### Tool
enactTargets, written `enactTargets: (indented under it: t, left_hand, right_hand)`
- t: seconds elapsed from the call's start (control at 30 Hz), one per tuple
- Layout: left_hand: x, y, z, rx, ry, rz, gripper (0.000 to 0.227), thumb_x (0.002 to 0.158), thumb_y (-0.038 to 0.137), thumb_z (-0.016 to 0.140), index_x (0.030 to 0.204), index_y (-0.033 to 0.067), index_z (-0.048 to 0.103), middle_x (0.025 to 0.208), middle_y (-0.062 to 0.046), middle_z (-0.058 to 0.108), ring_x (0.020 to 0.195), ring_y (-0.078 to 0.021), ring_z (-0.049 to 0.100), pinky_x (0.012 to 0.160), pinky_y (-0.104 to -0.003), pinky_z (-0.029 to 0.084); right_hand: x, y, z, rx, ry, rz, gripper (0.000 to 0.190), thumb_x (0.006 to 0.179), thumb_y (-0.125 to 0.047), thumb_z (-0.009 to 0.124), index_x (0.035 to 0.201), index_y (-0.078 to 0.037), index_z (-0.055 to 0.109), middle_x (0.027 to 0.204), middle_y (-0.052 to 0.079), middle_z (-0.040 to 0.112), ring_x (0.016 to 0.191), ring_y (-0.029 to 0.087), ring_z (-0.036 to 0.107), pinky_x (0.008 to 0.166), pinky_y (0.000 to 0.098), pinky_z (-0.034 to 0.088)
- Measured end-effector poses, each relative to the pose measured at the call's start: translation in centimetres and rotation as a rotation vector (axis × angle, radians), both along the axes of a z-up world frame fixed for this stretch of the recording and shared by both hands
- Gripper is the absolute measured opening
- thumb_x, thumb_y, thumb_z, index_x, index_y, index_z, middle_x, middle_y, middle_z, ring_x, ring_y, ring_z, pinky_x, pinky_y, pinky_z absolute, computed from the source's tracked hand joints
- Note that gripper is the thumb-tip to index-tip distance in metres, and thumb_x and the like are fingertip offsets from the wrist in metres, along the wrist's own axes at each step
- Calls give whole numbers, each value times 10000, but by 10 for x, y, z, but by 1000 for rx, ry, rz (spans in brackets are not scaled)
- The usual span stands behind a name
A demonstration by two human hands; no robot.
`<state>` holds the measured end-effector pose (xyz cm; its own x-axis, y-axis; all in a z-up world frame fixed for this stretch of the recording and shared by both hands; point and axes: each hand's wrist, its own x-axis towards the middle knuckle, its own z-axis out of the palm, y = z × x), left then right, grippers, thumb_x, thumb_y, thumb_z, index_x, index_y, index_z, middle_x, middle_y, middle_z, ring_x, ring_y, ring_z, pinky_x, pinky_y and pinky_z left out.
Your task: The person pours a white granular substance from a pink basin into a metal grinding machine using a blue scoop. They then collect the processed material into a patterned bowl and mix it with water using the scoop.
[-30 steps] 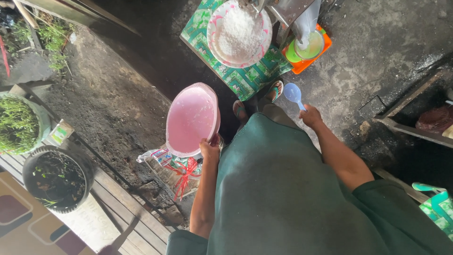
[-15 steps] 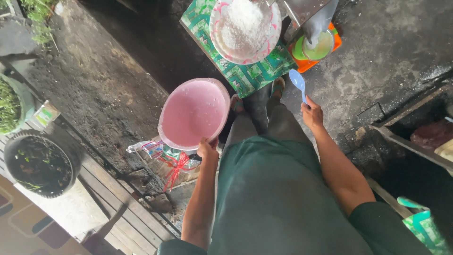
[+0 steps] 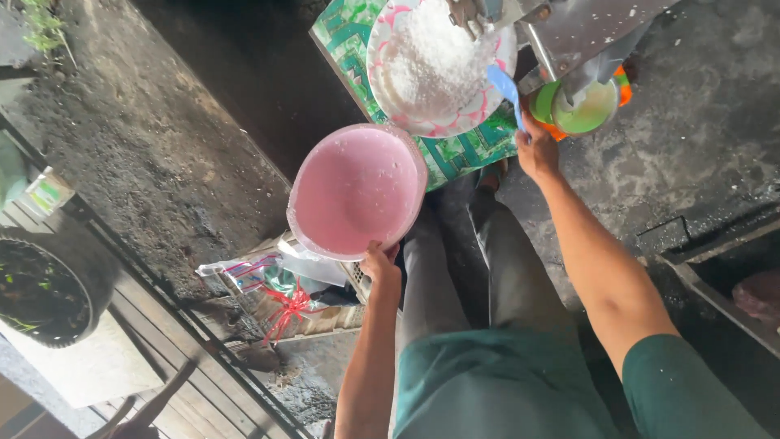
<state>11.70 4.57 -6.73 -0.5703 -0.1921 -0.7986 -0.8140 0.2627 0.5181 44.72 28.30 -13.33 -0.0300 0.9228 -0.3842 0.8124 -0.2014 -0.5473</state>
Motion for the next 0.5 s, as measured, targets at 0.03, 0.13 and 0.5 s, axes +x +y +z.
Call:
enactTargets:
  t: [0.03, 0.13, 0.5]
  left_hand:
    - [3, 3, 1, -13, 40, -4, 789, 748, 51, 704, 1307, -137, 179, 1144, -428, 376, 717, -538, 639, 630, -643, 644]
    - [9, 9, 5, -58, 94, -29, 784, 753, 82, 702, 1296, -137, 180, 1163, -412, 352, 745, -524, 639, 645, -592, 649]
    - [12, 51, 34, -268, 124, 67, 659, 706, 79, 677, 1301, 51, 396, 1241, -234, 542, 960, -346, 673, 648, -381, 640]
  right_hand:
    - [-2, 14, -10, 13, 13, 19, 471, 1024, -250, 552, 1494, -224, 541, 1206, 222, 682, 1095, 386, 654, 962, 493, 522]
    - [-13, 50, -27, 20, 11, 29, 465, 1027, -228, 534, 1492, -210, 540, 1242, 218, 673, 1119, 391, 647, 981, 492, 512]
    - [-71, 119, -71, -82, 209, -190, 446, 1031, -192, 505, 1477, -168, 495, 1394, 215, 577, 1195, 302, 616, 978, 301, 491]
